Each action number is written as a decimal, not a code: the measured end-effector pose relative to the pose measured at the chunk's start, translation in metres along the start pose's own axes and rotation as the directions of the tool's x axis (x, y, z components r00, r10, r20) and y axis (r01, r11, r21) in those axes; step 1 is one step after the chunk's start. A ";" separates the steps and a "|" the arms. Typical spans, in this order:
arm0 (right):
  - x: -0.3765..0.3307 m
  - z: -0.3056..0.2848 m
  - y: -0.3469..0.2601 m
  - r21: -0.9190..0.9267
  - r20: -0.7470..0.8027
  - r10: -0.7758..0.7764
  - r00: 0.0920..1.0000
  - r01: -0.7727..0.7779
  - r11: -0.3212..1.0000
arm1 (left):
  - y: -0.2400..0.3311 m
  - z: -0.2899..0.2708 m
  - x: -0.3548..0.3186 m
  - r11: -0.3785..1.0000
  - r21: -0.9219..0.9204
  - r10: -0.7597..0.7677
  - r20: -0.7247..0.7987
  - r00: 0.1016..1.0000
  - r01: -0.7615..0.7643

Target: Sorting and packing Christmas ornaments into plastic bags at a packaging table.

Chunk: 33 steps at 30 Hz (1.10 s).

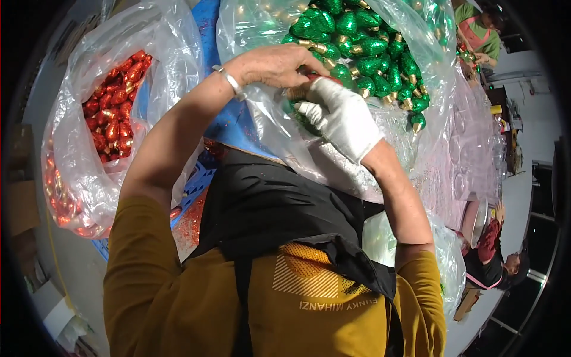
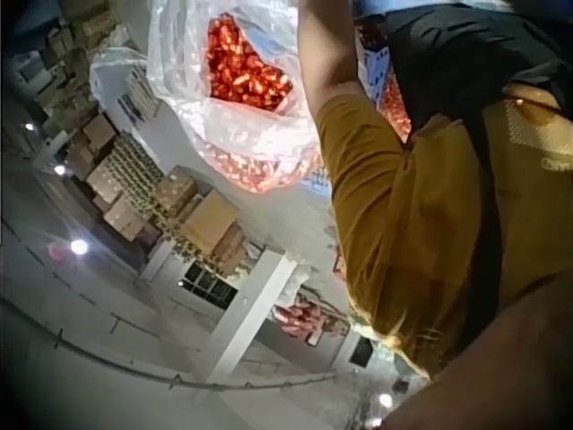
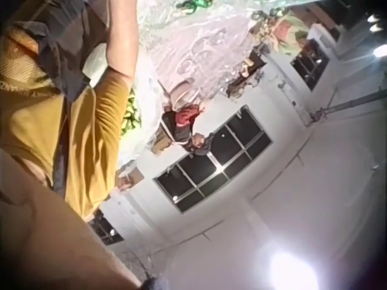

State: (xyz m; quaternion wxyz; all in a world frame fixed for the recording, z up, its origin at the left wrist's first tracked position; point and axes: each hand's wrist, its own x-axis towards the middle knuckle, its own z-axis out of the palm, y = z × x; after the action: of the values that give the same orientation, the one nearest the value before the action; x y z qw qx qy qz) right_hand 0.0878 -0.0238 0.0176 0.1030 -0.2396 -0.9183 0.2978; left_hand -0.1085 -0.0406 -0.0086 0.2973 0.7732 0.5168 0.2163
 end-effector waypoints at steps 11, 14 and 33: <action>-0.007 -0.012 0.006 -0.042 -0.053 0.022 0.998 -0.024 0.999 | 0.054 0.018 -0.034 0.986 0.124 0.140 -0.286 0.948 -0.108; -0.011 -0.040 0.037 0.127 -0.162 0.039 0.986 -0.018 0.992 | 0.057 0.024 -0.039 0.989 0.119 0.118 -0.299 0.947 -0.085; -0.022 -0.044 0.035 0.235 -0.278 0.151 0.949 -0.085 0.968 | 0.067 0.009 -0.023 0.921 0.388 -0.085 0.153 0.984 0.019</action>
State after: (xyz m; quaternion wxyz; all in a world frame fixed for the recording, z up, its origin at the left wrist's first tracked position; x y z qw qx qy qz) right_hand 0.1343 0.0116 0.0308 0.2459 -0.3229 -0.8381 0.3645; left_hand -0.0663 -0.0831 0.0307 0.1876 0.8178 0.5428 0.0369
